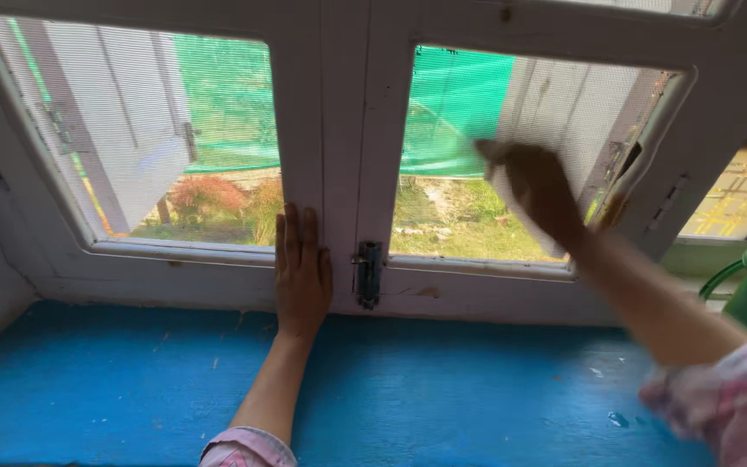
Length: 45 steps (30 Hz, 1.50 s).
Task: The person wipes the white window frame and then the orange window screen frame with a cloth, dipping the cloth into a green bucket of water to wet it. They clean the frame edges and corners thoroughly.
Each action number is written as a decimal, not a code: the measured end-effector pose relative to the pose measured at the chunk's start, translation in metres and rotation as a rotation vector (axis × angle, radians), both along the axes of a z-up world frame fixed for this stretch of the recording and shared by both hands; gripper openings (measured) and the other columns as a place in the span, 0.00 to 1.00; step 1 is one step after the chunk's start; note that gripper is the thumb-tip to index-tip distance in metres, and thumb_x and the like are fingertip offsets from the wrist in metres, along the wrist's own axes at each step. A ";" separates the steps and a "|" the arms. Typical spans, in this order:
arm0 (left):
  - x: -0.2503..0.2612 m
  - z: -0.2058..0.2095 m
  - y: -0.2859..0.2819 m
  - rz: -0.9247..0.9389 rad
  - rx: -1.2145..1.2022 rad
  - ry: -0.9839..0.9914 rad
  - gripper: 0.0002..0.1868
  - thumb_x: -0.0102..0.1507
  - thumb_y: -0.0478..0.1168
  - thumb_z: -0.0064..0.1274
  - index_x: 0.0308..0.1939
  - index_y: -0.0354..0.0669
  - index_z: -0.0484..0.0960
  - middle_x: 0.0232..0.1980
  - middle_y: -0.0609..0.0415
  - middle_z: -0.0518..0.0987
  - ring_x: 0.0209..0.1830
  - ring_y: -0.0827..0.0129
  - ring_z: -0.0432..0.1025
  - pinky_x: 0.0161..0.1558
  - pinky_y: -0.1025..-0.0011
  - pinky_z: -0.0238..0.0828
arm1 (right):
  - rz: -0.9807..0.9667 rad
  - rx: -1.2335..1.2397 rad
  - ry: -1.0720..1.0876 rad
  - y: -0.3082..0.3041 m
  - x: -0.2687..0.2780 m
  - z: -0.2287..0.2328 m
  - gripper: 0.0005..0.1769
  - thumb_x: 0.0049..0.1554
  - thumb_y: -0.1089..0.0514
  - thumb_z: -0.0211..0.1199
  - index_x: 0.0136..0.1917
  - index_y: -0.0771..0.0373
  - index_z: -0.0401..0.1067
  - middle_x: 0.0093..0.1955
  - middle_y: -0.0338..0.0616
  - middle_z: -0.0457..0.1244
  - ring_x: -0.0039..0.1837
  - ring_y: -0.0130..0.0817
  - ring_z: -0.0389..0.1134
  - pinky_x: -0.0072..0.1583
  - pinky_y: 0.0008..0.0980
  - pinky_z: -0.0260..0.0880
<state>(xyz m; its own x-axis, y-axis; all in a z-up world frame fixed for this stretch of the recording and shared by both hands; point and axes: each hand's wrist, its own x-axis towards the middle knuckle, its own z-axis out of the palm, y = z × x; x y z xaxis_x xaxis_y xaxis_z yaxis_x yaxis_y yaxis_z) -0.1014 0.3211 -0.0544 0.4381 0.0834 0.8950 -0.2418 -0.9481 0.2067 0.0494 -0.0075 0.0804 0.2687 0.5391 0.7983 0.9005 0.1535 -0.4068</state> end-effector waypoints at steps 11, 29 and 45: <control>0.001 -0.001 -0.007 0.012 -0.026 -0.010 0.31 0.75 0.38 0.34 0.83 0.41 0.49 0.84 0.38 0.47 0.85 0.40 0.43 0.82 0.47 0.48 | -0.526 -0.087 -0.496 0.001 -0.045 -0.054 0.19 0.66 0.70 0.56 0.69 0.62 0.70 0.64 0.49 0.66 0.65 0.41 0.68 0.66 0.38 0.69; -0.001 -0.003 -0.009 0.018 -0.047 -0.021 0.33 0.73 0.35 0.33 0.83 0.41 0.49 0.85 0.37 0.46 0.85 0.38 0.44 0.81 0.44 0.48 | -0.923 -0.137 -0.591 -0.070 -0.027 0.008 0.19 0.72 0.50 0.54 0.65 0.63 0.77 0.38 0.42 0.62 0.35 0.33 0.61 0.41 0.37 0.61; -0.001 -0.005 -0.005 0.013 -0.014 -0.016 0.31 0.74 0.37 0.33 0.82 0.42 0.51 0.84 0.36 0.46 0.84 0.38 0.45 0.78 0.42 0.51 | -1.049 -0.269 -0.794 -0.129 -0.038 0.056 0.18 0.63 0.64 0.65 0.67 0.60 0.74 0.61 0.45 0.66 0.58 0.45 0.68 0.61 0.45 0.66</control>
